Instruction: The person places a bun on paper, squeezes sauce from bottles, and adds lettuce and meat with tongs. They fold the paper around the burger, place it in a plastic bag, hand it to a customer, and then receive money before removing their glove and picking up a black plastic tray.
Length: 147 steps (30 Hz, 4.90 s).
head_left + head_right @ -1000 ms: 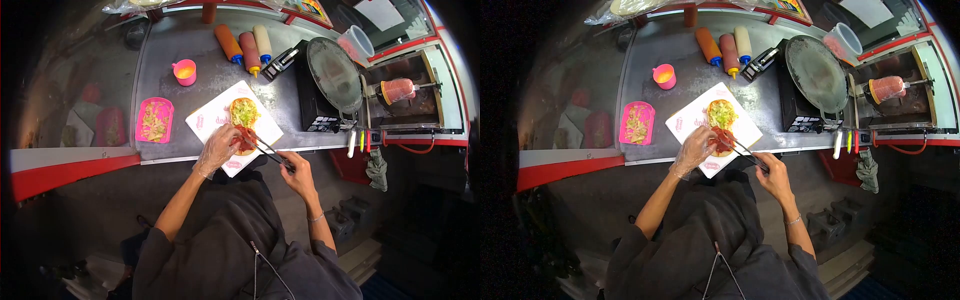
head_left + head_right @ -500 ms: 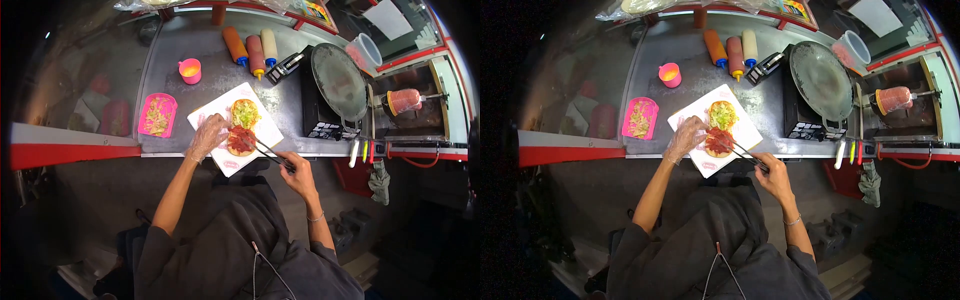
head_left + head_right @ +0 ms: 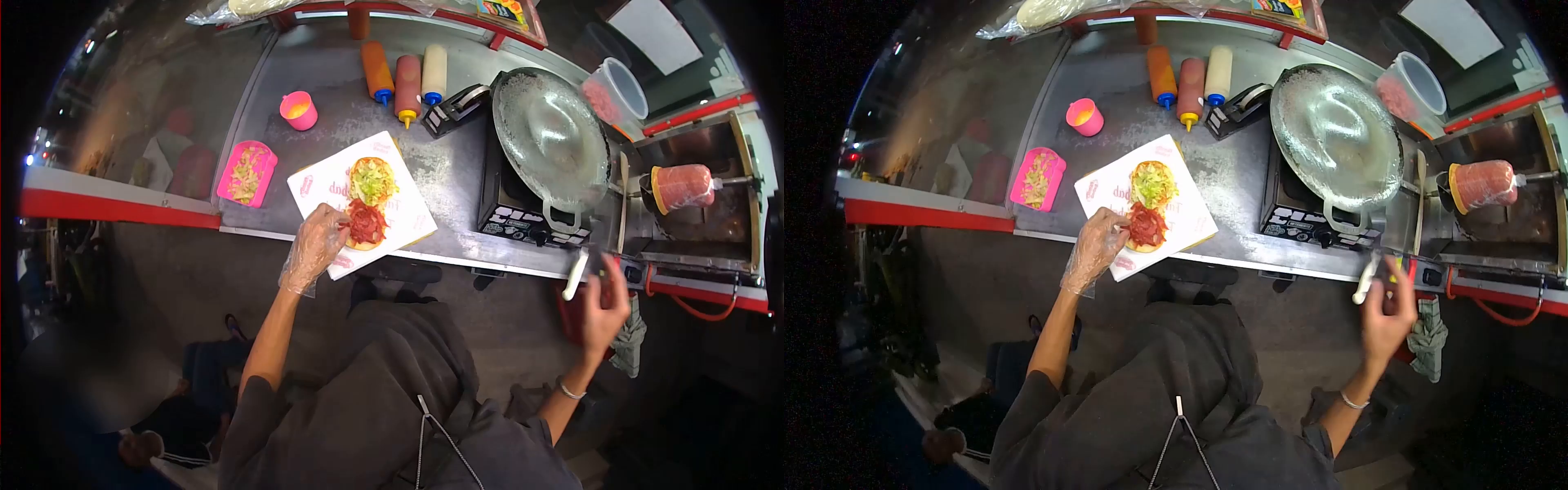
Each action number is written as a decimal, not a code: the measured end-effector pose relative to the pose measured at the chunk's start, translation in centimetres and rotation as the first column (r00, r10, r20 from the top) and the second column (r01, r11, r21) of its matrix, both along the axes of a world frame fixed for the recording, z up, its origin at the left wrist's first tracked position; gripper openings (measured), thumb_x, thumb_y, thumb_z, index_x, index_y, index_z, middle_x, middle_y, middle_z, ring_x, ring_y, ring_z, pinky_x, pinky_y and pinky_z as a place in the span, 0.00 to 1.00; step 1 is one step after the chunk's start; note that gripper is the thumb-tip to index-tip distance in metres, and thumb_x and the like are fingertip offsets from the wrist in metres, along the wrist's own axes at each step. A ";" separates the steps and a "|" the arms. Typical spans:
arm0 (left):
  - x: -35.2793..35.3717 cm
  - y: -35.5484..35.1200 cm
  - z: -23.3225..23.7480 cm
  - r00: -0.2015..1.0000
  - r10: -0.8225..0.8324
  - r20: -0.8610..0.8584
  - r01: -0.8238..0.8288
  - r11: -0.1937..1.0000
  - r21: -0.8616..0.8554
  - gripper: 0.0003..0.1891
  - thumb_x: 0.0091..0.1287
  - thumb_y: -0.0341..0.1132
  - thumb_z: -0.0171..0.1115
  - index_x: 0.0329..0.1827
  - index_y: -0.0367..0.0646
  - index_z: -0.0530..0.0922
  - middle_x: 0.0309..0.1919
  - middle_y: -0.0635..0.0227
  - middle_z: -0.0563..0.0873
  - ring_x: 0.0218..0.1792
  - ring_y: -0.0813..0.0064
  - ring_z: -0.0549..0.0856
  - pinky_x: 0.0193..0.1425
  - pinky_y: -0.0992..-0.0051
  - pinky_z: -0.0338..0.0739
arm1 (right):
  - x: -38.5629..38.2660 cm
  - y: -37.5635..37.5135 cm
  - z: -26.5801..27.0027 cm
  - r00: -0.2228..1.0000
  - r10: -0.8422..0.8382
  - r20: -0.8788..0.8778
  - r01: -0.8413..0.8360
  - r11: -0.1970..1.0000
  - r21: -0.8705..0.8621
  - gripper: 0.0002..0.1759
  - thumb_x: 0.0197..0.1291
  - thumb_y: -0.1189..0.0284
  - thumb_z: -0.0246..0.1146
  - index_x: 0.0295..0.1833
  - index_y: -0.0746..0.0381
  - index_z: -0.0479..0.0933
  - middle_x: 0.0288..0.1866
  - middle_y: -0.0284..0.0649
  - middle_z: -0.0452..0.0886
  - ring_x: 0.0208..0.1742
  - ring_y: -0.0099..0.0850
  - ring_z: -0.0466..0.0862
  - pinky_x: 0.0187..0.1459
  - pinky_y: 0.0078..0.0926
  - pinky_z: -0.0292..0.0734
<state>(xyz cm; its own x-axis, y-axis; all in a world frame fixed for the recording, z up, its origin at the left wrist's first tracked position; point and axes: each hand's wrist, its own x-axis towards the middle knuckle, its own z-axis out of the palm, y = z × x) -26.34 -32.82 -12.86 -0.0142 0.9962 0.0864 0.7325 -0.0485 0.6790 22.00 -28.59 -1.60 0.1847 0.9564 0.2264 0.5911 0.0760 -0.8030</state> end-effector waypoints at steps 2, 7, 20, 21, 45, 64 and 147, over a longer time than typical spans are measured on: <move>0.8 -0.7 -0.5 0.998 0.035 -0.050 -0.033 0.998 0.052 0.12 0.63 0.25 0.68 0.49 0.38 0.83 0.41 0.57 0.81 0.44 0.58 0.84 0.50 0.62 0.79 | 6.2 2.2 -0.9 0.976 -0.183 -0.121 0.188 0.982 0.034 0.21 0.66 0.79 0.64 0.65 0.65 0.80 0.48 0.37 0.87 0.43 0.20 0.83 0.43 0.22 0.80; 2.7 -1.8 0.7 0.967 0.244 0.069 -0.249 0.966 0.070 0.11 0.65 0.27 0.67 0.50 0.38 0.83 0.43 0.59 0.82 0.44 0.61 0.84 0.51 0.64 0.79 | 22.1 8.9 -10.9 0.884 -0.211 0.418 0.270 0.959 -0.088 0.22 0.64 0.76 0.68 0.64 0.67 0.80 0.50 0.42 0.89 0.51 0.29 0.88 0.53 0.27 0.81; 0.5 2.8 8.3 -0.692 -0.191 0.697 -0.195 0.978 0.074 0.39 0.71 0.59 0.61 0.79 0.47 0.65 0.77 0.55 0.68 0.75 0.57 0.71 0.79 0.49 0.62 | 3.9 9.7 -4.9 0.947 -0.215 0.238 0.162 0.961 0.224 0.18 0.64 0.72 0.71 0.59 0.62 0.82 0.46 0.42 0.85 0.43 0.31 0.84 0.47 0.31 0.80; 0.7 3.9 9.8 -0.727 -0.240 0.644 -0.187 0.971 0.151 0.43 0.70 0.64 0.60 0.81 0.48 0.62 0.79 0.53 0.66 0.77 0.54 0.68 0.81 0.46 0.58 | -4.2 8.1 -2.0 1.000 -0.019 0.025 0.018 0.999 0.031 0.16 0.67 0.71 0.69 0.58 0.62 0.82 0.47 0.39 0.85 0.43 0.27 0.83 0.46 0.28 0.80; -11.7 -11.7 -4.3 0.254 0.552 0.794 0.145 0.790 -0.596 0.27 0.77 0.53 0.57 0.66 0.40 0.76 0.65 0.57 0.82 0.63 0.64 0.82 0.68 0.61 0.73 | -48.3 35.1 -17.5 0.725 0.207 0.657 -0.076 0.972 -0.222 0.37 0.58 0.50 0.71 0.57 0.74 0.76 0.49 0.62 0.86 0.51 0.57 0.88 0.53 0.45 0.82; 1.9 -9.0 -10.7 0.527 0.495 0.691 -0.174 0.859 -0.482 0.23 0.78 0.50 0.58 0.55 0.36 0.84 0.41 0.65 0.90 0.45 0.77 0.83 0.55 0.69 0.77 | -25.3 3.6 -5.1 0.683 0.414 -0.602 -0.601 0.787 -0.141 0.35 0.67 0.81 0.65 0.77 0.69 0.60 0.77 0.53 0.68 0.76 0.43 0.71 0.75 0.43 0.68; -17.4 -24.9 -33.3 0.646 0.678 0.350 -0.125 0.547 -0.828 0.05 0.75 0.33 0.64 0.45 0.43 0.85 0.41 0.64 0.89 0.36 0.75 0.87 0.39 0.76 0.83 | -26.9 0.8 -3.6 0.916 0.297 -0.268 -0.360 0.905 -0.227 0.27 0.51 0.82 0.79 0.56 0.67 0.76 0.56 0.44 0.86 0.57 0.31 0.85 0.59 0.30 0.84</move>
<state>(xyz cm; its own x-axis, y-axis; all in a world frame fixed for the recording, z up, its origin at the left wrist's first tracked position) -43.76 -57.76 -46.16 -0.1989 0.5778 -0.7916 -0.0319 0.8035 0.5945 -4.90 -27.80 -5.19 -0.1355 0.9893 -0.0546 0.3742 0.0001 -0.9273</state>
